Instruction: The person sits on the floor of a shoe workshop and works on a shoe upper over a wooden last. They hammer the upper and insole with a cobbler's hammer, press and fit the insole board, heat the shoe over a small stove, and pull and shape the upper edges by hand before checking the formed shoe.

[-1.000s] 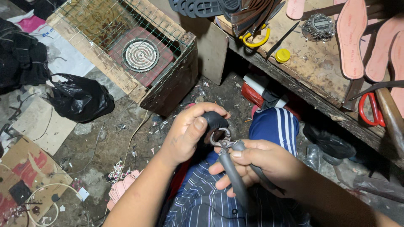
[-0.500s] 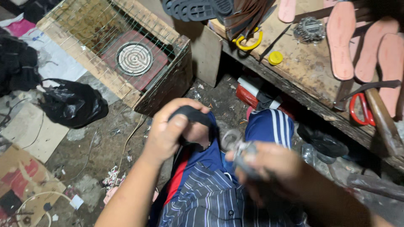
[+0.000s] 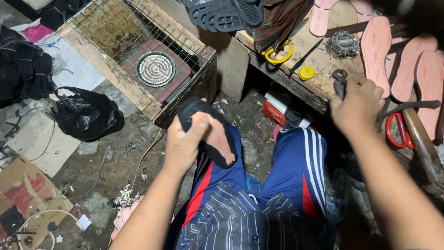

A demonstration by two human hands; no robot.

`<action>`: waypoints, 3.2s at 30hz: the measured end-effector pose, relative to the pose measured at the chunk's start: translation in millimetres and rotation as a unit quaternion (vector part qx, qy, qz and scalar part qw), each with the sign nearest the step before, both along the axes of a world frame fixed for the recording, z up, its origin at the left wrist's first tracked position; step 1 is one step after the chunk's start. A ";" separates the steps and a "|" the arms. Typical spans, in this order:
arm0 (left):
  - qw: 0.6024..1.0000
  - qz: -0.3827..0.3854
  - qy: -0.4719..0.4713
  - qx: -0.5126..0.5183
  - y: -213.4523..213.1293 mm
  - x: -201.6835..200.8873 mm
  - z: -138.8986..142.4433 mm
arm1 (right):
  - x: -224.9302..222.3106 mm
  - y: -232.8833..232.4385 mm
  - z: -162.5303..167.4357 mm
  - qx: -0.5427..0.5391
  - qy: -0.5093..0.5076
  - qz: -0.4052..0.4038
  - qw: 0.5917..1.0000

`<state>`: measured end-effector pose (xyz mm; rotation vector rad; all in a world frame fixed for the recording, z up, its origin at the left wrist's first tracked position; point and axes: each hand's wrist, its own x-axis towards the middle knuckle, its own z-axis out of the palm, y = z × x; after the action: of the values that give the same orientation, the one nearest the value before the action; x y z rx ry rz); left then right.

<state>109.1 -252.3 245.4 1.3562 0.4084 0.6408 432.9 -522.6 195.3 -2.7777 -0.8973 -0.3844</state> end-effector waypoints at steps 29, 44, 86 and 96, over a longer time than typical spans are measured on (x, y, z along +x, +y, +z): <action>0.963 -0.034 0.190 -0.187 -36.2 -4.4 -59.2 | -100.5 112.3 6.9 0.202 0.469 0.140 0.848; 0.984 -0.039 0.167 -0.039 -34.0 5.8 -55.5 | 75.6 124.5 54.8 0.540 0.172 0.128 0.814; 0.951 -0.119 0.215 -0.186 -8.8 -53.4 -8.7 | -142.0 76.8 9.7 0.577 0.655 0.069 0.482; 0.906 0.084 0.172 -0.377 17.4 -60.1 -85.1 | -138.5 71.5 -47.0 0.458 0.681 0.009 0.571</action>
<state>49.1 -234.9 160.3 0.6814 0.9586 0.3135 294.5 -451.2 148.2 -1.2875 -0.1238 0.9550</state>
